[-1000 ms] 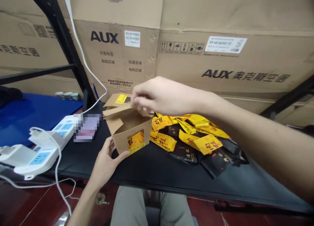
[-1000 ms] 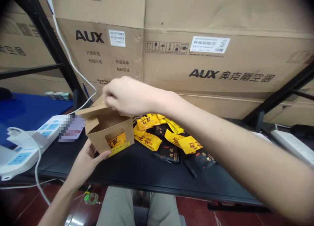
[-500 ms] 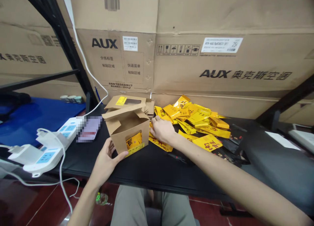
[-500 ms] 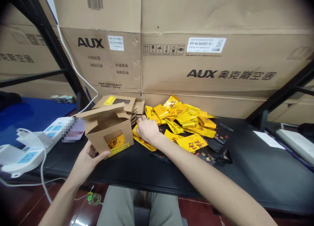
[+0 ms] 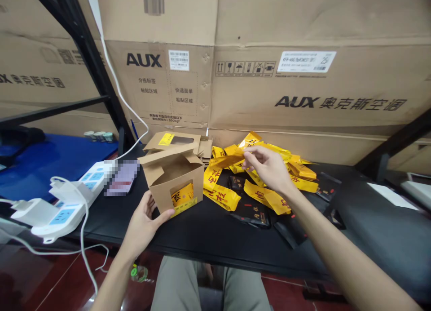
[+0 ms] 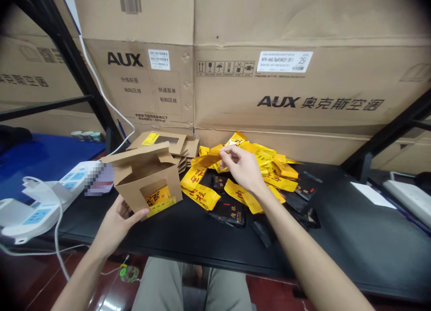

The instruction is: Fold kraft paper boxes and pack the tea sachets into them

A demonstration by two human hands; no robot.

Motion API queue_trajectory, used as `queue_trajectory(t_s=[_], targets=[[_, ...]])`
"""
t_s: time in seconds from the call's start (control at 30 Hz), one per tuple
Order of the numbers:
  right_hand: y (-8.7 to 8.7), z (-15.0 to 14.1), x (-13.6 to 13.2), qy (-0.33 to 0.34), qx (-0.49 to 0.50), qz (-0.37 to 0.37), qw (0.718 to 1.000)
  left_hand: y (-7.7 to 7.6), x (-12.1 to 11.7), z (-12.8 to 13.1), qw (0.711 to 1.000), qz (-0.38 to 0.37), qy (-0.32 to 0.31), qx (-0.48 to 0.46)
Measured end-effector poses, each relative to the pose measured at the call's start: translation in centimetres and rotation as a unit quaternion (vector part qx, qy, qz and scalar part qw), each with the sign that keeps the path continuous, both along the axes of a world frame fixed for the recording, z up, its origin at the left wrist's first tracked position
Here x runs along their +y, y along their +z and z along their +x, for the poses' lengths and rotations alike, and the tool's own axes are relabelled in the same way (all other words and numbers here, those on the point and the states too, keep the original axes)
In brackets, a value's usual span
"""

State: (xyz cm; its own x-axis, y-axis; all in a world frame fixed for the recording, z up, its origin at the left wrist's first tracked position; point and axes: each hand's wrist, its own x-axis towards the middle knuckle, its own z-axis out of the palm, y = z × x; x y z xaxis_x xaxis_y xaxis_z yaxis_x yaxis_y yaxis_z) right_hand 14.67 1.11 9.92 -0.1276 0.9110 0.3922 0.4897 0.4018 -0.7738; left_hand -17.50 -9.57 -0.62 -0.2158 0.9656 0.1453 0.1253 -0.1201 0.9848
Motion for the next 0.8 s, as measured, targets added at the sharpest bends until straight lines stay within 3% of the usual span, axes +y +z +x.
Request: queue_trajectory(t_s=[0.17, 0.3, 0.57, 0.8], targets=[[-2.9, 1.4, -0.5, -0.066, 0.127, -0.025, 0.989, 0.2, -0.1, 0.2, 1.0, -0.006, 0.014, 0.007], [-4.0, 1.7, -0.6, -0.099, 0.175, -0.058, 0.978, 0.4, -0.1, 0.3, 1.0, -0.015, 0.025, 0.0], [-5.7, 2.9, -0.4, -0.137, 0.161, 0.02, 0.977, 0.3, -0.2, 0.5, 0.999, -0.024, 0.046, -0.013], [-5.9, 2.7, -1.6, -0.165, 0.018, 0.049, 0.985, -0.1, -0.3, 0.4, 0.998, -0.031, 0.047, -0.029]])
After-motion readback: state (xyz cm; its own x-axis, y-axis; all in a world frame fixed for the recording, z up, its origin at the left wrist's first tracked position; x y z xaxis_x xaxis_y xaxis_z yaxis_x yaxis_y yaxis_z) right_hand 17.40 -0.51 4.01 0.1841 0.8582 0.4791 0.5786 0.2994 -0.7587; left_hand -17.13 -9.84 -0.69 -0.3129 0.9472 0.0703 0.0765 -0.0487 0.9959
